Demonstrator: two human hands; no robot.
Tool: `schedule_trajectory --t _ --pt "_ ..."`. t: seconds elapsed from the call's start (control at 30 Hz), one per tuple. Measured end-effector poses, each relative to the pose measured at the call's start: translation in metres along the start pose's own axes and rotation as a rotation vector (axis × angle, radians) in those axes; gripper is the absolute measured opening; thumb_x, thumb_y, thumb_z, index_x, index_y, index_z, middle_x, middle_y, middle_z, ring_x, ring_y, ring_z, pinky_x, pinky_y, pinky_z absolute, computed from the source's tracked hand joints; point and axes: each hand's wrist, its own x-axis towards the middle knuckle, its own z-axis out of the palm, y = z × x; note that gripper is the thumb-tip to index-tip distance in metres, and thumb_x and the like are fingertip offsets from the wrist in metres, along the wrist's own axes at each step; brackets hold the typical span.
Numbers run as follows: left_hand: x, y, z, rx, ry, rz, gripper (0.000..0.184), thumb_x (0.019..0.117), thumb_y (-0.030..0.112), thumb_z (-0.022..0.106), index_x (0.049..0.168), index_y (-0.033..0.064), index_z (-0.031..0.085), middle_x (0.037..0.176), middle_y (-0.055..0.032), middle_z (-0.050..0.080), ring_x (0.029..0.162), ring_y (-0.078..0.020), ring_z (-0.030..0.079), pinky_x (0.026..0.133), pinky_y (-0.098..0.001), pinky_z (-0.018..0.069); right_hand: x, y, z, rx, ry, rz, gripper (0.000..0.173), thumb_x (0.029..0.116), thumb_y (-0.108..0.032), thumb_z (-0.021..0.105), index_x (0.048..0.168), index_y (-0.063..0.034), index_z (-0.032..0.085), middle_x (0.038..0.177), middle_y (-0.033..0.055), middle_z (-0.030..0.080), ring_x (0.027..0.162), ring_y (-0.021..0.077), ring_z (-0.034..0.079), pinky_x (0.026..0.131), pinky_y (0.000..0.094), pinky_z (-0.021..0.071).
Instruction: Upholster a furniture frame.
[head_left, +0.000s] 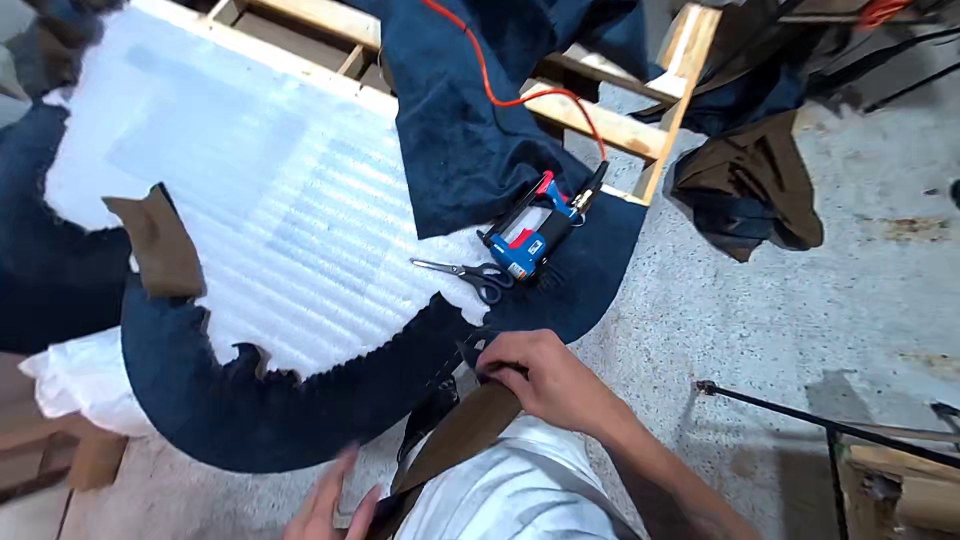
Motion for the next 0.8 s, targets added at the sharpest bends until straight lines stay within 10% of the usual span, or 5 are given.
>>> schedule_trajectory --t 0.13,0.2,0.3,0.47,0.8 --pt "0.107 0.087 0.005 -0.076 0.181 0.539 0.054 0.0948 0.051 0.069 0.134 0.0136 0.063 0.138 -0.0075 0.063 0.134 -0.0232 0.056 0.114 -0.0469 0.0475 -0.001 -0.008 -0.011 0.077 -0.381 -0.156 0.019 0.0988 -0.006 0.059 0.106 -0.0132 0.075 0.101 0.0005 0.073 0.097 0.0119 0.070 0.087 0.0339 0.0585" --pt "0.128 0.116 0.011 0.066 0.200 0.609 0.024 0.1007 0.035 0.063 0.103 0.0129 0.073 0.091 -0.0005 0.072 0.089 -0.0161 0.072 0.079 -0.0363 0.0621 -0.006 0.007 -0.017 0.192 -0.281 -0.127 0.010 0.0961 -0.013 0.069 0.103 -0.0139 0.076 0.097 -0.0039 0.074 0.092 0.0062 0.070 0.083 0.0274 0.0601" --pt "0.122 0.135 0.001 0.086 0.264 0.515 0.016 0.0984 0.015 0.058 0.101 0.0129 0.073 0.084 -0.0005 0.070 0.071 -0.0137 0.069 0.057 -0.0314 0.0592 -0.028 0.048 -0.004 0.529 -0.045 0.053 0.045 0.0779 -0.018 0.088 0.115 -0.0154 0.065 0.107 -0.0011 0.071 0.093 0.0133 0.067 0.078 0.0331 0.0591" --pt "0.102 0.160 -0.037 0.077 0.374 0.512 0.019 0.1025 0.018 0.050 0.114 0.0116 0.063 0.116 -0.0068 0.071 0.112 -0.0177 0.068 0.088 -0.0357 0.0608 -0.072 0.058 0.067 0.824 0.005 0.232 0.016 0.0957 -0.003 0.064 0.110 -0.0035 0.072 0.105 0.0046 0.075 0.096 0.0120 0.071 0.087 0.0367 0.0611" --pt "0.105 0.230 -0.090 -0.232 0.621 0.778 0.021 0.0989 0.019 0.065 0.120 0.0174 0.066 0.104 0.0098 0.071 0.089 -0.0012 0.067 0.079 -0.0211 0.0582 -0.121 0.040 -0.086 0.577 0.600 -0.081 0.024 0.0950 -0.040 0.071 0.110 -0.0202 0.069 0.093 -0.0115 0.066 0.075 -0.0019 0.059 0.064 0.0157 0.0520"
